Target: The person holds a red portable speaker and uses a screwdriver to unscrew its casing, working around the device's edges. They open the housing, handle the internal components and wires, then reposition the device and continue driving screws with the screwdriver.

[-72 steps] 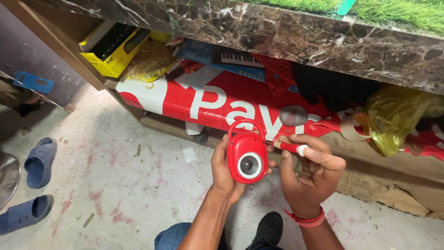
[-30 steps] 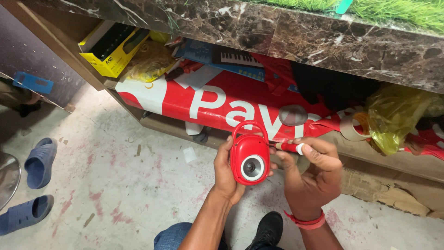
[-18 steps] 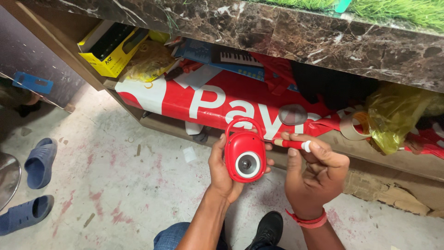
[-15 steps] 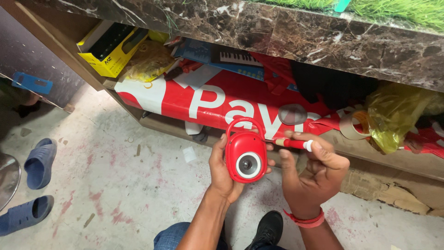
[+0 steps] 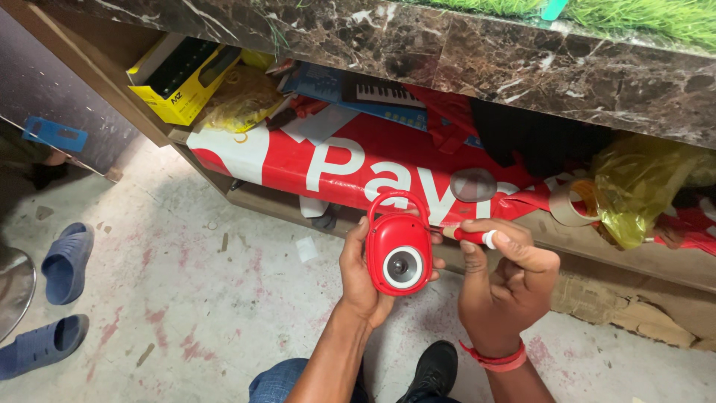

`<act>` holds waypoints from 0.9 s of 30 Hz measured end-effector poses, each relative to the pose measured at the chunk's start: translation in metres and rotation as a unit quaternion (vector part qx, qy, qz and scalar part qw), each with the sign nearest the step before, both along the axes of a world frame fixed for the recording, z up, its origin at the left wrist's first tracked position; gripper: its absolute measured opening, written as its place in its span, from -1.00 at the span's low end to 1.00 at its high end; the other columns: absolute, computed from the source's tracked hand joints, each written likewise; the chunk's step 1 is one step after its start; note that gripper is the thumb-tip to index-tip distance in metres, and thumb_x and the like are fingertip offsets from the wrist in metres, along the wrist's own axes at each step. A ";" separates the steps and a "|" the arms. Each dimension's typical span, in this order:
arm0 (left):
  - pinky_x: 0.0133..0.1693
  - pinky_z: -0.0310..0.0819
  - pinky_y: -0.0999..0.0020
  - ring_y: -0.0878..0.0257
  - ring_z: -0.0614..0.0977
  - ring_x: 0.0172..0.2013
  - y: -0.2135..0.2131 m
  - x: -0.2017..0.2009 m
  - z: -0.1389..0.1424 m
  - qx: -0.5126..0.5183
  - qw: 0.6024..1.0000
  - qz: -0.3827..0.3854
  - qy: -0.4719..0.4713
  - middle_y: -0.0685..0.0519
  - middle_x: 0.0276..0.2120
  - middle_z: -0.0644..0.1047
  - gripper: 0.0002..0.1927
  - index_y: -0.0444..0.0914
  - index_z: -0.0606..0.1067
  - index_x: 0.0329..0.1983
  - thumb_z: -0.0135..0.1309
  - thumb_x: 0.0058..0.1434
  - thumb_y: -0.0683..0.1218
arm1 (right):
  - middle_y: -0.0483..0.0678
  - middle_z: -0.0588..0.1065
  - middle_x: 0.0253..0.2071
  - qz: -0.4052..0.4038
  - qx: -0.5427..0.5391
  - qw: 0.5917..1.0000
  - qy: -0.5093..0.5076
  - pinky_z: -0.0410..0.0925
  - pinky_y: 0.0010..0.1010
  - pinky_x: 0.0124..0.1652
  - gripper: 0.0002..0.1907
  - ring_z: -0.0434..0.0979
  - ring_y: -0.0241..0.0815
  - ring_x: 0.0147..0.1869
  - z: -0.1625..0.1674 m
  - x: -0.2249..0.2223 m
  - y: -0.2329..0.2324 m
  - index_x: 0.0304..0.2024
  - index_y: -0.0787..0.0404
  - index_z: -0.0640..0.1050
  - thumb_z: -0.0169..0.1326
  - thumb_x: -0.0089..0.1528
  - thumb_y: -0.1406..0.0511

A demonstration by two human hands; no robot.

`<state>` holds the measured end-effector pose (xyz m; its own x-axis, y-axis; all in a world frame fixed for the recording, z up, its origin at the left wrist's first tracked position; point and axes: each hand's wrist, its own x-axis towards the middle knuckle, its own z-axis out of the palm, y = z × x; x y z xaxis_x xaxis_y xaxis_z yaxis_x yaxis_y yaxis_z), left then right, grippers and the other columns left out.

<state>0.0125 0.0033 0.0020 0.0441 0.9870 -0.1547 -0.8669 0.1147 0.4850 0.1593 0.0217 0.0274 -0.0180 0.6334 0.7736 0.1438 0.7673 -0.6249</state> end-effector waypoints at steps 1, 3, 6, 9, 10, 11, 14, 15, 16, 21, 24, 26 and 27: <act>-0.25 0.69 0.09 -0.09 0.71 -0.27 0.000 0.001 0.000 0.002 1.000 -0.002 0.000 -0.28 -0.11 0.62 -0.18 -0.40 0.45 0.19 -0.35 0.37 0.38 | 0.17 0.53 0.01 0.017 -0.007 1.000 0.009 0.49 -0.53 -0.03 -0.59 0.60 -0.18 0.02 0.001 0.000 0.000 0.12 0.21 0.24 0.08 0.39 0.61; -0.25 0.70 0.09 -0.08 0.71 -0.26 -0.001 0.001 0.001 0.006 1.000 -0.005 -0.002 -0.29 -0.11 0.62 -0.16 -0.45 0.46 0.18 -0.35 0.38 0.38 | 0.17 0.53 0.08 0.050 -0.021 0.998 0.026 0.54 -0.52 -0.08 -0.63 0.62 -0.18 0.00 0.003 -0.001 0.000 0.12 0.20 0.23 0.01 0.39 0.59; -0.25 0.70 0.08 -0.09 0.71 -0.27 -0.001 0.002 0.001 0.002 1.000 -0.003 0.001 -0.28 -0.13 0.61 -0.19 -0.41 0.45 0.18 -0.34 0.38 0.37 | 0.17 0.48 0.10 0.033 0.005 0.999 0.010 0.44 -0.43 0.06 -0.54 0.55 -0.14 0.07 0.006 0.000 0.000 0.13 0.22 0.24 0.15 0.32 0.57; -0.26 0.70 0.09 -0.07 0.71 -0.28 -0.001 0.002 0.001 -0.010 1.000 -0.001 0.006 -0.28 -0.13 0.62 -0.20 -0.39 0.45 0.18 -0.34 0.36 0.37 | 0.17 0.42 -0.04 -0.036 0.004 0.999 0.004 0.48 -0.38 -0.01 -0.54 0.52 -0.10 0.02 0.007 -0.001 0.000 -0.02 0.29 0.33 0.27 0.15 0.57; -0.26 0.70 0.09 -0.07 0.72 -0.27 -0.001 0.001 0.002 -0.010 1.000 -0.002 0.010 -0.28 -0.12 0.62 -0.19 -0.40 0.45 0.18 -0.34 0.36 0.37 | 0.15 0.42 -0.05 -0.029 -0.001 1.000 0.011 0.47 -0.43 -0.02 -0.57 0.52 -0.14 0.01 0.007 -0.001 0.000 -0.01 0.29 0.34 0.25 0.20 0.58; -0.26 0.70 0.09 -0.07 0.72 -0.27 -0.001 0.001 0.002 -0.010 1.000 -0.003 0.012 -0.28 -0.12 0.62 -0.19 -0.41 0.45 0.19 -0.34 0.36 0.37 | 0.13 0.43 -0.06 -0.022 -0.006 1.000 0.019 0.47 -0.48 -0.03 -0.60 0.53 -0.18 0.00 0.006 -0.001 0.000 0.01 0.28 0.34 0.23 0.25 0.59; -0.25 0.70 0.10 -0.07 0.72 -0.27 -0.001 0.001 0.002 -0.013 1.000 -0.006 0.013 -0.27 -0.12 0.62 -0.19 -0.39 0.45 0.20 -0.35 0.35 0.37 | 0.12 0.45 -0.06 -0.013 -0.032 0.999 0.030 0.49 -0.52 -0.03 -0.67 0.55 -0.17 0.04 0.005 0.002 -0.001 0.04 0.30 0.35 0.15 0.34 0.62; -0.25 0.70 0.10 -0.07 0.72 -0.27 0.000 0.001 0.002 -0.014 1.000 -0.007 0.013 -0.27 -0.12 0.62 -0.20 -0.38 0.45 0.20 -0.35 0.35 0.37 | 0.13 0.46 -0.06 -0.012 -0.043 0.998 0.032 0.50 -0.51 -0.03 -0.69 0.56 -0.15 0.06 0.004 0.002 -0.002 0.04 0.31 0.35 0.12 0.36 0.62; -0.25 0.70 0.10 -0.06 0.72 -0.27 0.000 0.002 0.001 -0.011 1.000 -0.006 0.013 -0.27 -0.12 0.62 -0.21 -0.37 0.45 0.19 -0.34 0.35 0.37 | 0.15 0.48 -0.03 -0.003 -0.051 0.998 0.040 0.50 -0.52 -0.03 -0.70 0.58 -0.16 0.05 0.003 0.003 -0.002 0.04 0.30 0.34 0.10 0.37 0.62; -0.24 0.70 0.10 -0.07 0.72 -0.25 -0.001 0.003 -0.001 0.002 1.000 -0.015 0.010 -0.28 -0.12 0.61 -0.18 -0.44 0.47 0.14 -0.34 0.37 0.38 | 0.17 0.54 0.02 0.054 -0.044 0.996 0.063 0.51 -0.56 -0.03 -0.70 0.63 -0.18 0.06 0.000 0.000 -0.003 0.07 0.25 0.25 0.02 0.43 0.59; -0.24 0.70 0.09 -0.06 0.71 -0.26 -0.001 0.004 -0.002 -0.009 1.000 -0.016 0.009 -0.29 -0.12 0.62 -0.17 -0.44 0.47 0.14 -0.35 0.36 0.39 | 0.20 0.49 0.06 0.068 -0.025 0.996 0.058 0.45 -0.56 0.02 -0.58 0.57 -0.22 0.02 0.001 0.001 -0.001 0.10 0.23 0.23 0.14 0.35 0.56; -0.24 0.70 0.10 -0.07 0.72 -0.25 0.000 0.004 -0.003 -0.004 1.000 -0.018 0.012 -0.29 -0.12 0.62 -0.16 -0.44 0.47 0.15 -0.35 0.36 0.39 | 0.19 0.47 0.02 0.029 -0.017 0.998 0.051 0.46 -0.57 -0.03 -0.58 0.55 -0.22 -0.01 0.001 0.001 0.000 0.09 0.24 0.26 0.17 0.35 0.57; -0.24 0.70 0.10 -0.07 0.72 -0.25 -0.001 0.003 -0.003 -0.003 1.000 -0.018 0.014 -0.28 -0.12 0.62 -0.16 -0.44 0.47 0.15 -0.35 0.36 0.39 | 0.20 0.48 0.01 0.015 -0.022 0.999 0.048 0.46 -0.59 -0.07 -0.59 0.55 -0.22 -0.04 0.001 0.002 0.000 0.08 0.25 0.27 0.17 0.35 0.58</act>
